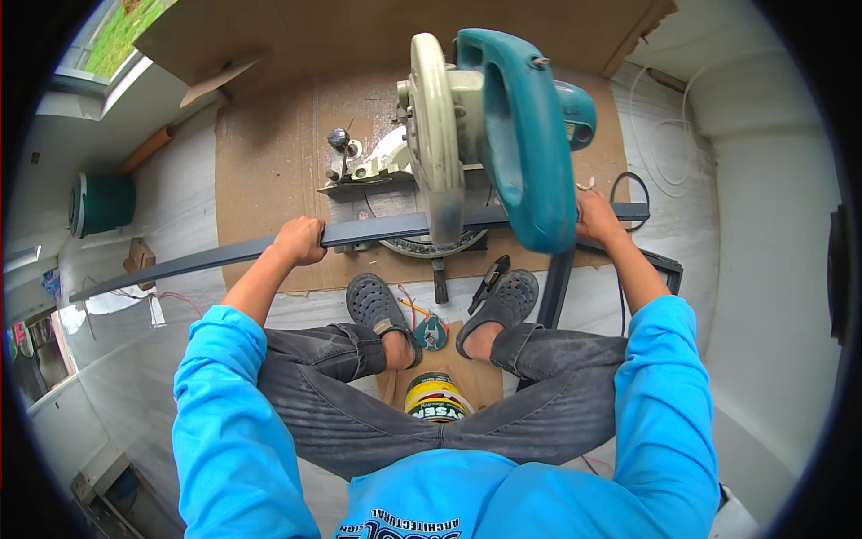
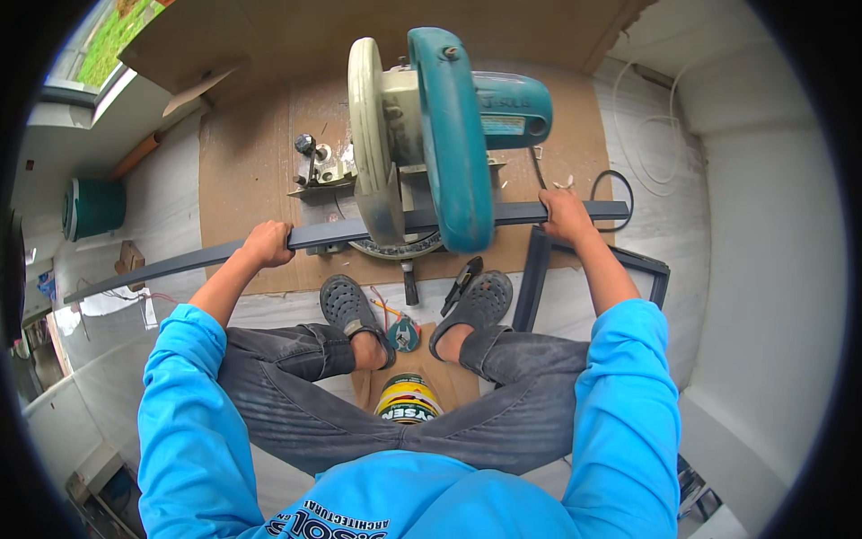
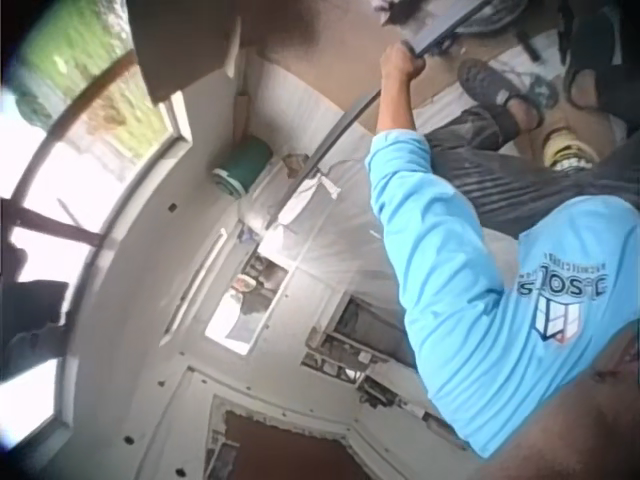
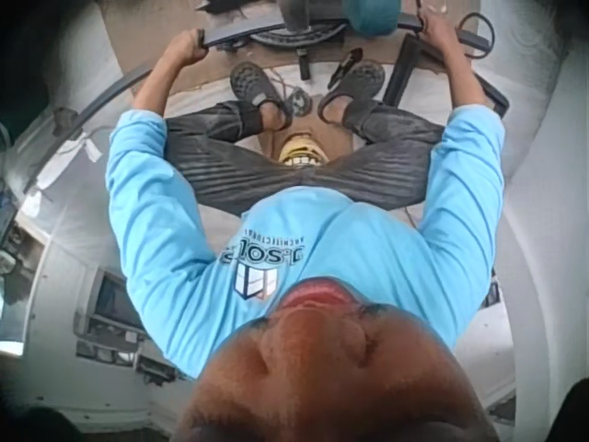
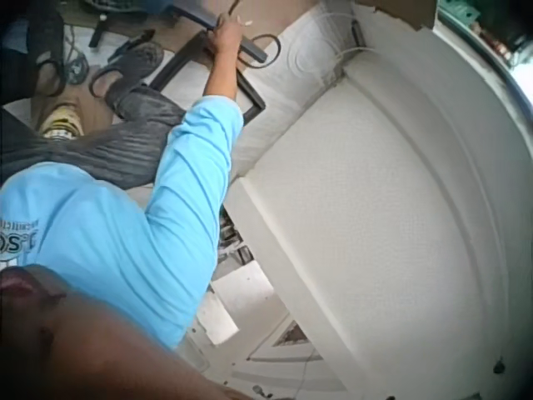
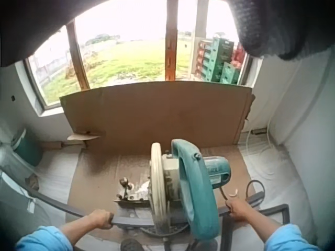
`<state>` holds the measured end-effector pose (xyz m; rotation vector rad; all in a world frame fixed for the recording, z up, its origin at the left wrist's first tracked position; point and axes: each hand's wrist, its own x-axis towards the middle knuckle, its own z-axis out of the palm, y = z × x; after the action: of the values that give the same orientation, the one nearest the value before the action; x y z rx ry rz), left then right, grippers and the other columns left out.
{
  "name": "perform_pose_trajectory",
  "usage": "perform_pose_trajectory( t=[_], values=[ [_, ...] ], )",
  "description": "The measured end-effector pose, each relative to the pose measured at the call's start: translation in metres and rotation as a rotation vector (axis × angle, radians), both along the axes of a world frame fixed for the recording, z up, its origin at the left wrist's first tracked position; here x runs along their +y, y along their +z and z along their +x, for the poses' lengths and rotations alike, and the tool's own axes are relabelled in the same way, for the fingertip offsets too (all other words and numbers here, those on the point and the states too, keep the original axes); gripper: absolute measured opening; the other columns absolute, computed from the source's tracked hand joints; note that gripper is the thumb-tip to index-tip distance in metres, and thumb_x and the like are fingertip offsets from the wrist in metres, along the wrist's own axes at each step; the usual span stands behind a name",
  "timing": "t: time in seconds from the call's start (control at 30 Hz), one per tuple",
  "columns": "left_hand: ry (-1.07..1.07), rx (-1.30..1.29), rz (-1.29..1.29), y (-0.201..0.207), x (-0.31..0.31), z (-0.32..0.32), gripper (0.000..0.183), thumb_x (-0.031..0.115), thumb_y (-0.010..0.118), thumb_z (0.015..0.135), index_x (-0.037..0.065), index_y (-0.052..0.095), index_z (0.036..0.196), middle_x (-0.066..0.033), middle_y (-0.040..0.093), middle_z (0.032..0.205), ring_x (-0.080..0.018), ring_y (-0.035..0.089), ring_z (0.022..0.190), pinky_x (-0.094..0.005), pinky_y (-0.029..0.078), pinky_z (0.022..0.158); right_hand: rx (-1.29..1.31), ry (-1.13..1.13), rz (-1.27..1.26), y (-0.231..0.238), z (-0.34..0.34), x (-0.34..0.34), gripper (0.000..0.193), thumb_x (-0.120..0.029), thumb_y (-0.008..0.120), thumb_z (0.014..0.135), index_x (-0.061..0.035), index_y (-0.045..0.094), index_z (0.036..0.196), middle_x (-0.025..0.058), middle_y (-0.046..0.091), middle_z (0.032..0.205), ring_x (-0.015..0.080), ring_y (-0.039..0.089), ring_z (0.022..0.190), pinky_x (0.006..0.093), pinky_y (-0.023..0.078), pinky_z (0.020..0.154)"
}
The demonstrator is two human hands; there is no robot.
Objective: Measuring and cutting metal pieces to assemble a frame using a miter saw.
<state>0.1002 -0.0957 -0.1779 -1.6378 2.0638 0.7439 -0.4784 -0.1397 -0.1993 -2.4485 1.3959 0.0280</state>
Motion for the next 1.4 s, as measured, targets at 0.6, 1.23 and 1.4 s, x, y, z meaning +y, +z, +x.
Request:
perform_pose_trajectory(
  t=[0.6,1.23,1.4],
  values=[
    [0.535,0.136,-0.017,-0.071,-0.039,0.012,0.123,0.066,0.086,0.049,-0.009,0.035,0.133,-0.0329,0.063,0.109,-0.0439,0.062,0.106,-0.0445,0.049,0.093,0.049,-0.167,0.110,-0.078,0.051,-0.037,0.032,-0.013,0.067,0.080,-0.0024,0.059,0.109,0.0167,0.066,0.104,0.0352,0.061,0.102,0.0446,0.044,0.096],
    [0.450,0.342,-0.087,-0.090,-0.063,0.025,0.115,0.058,0.088,0.049,0.012,0.039,0.142,-0.0276,0.061,0.123,-0.0422,0.059,0.114,-0.0439,0.047,0.098,-0.174,-0.112,0.073,-0.074,0.091,-0.048,0.038,-0.017,0.065,0.084,-0.0020,0.056,0.117,0.0159,0.064,0.111,0.0313,0.062,0.104,0.0416,0.047,0.094],
    [0.474,0.194,-0.090,-0.091,-0.059,0.020,0.105,0.070,0.081,0.049,0.015,0.053,0.135,-0.0206,0.065,0.120,-0.0372,0.061,0.112,-0.0413,0.048,0.095,-0.246,-0.137,0.082,-0.075,0.092,-0.034,0.039,-0.019,0.064,0.085,-0.0018,0.056,0.119,0.0157,0.064,0.112,0.0303,0.062,0.105,0.0408,0.048,0.093]
  ],
)
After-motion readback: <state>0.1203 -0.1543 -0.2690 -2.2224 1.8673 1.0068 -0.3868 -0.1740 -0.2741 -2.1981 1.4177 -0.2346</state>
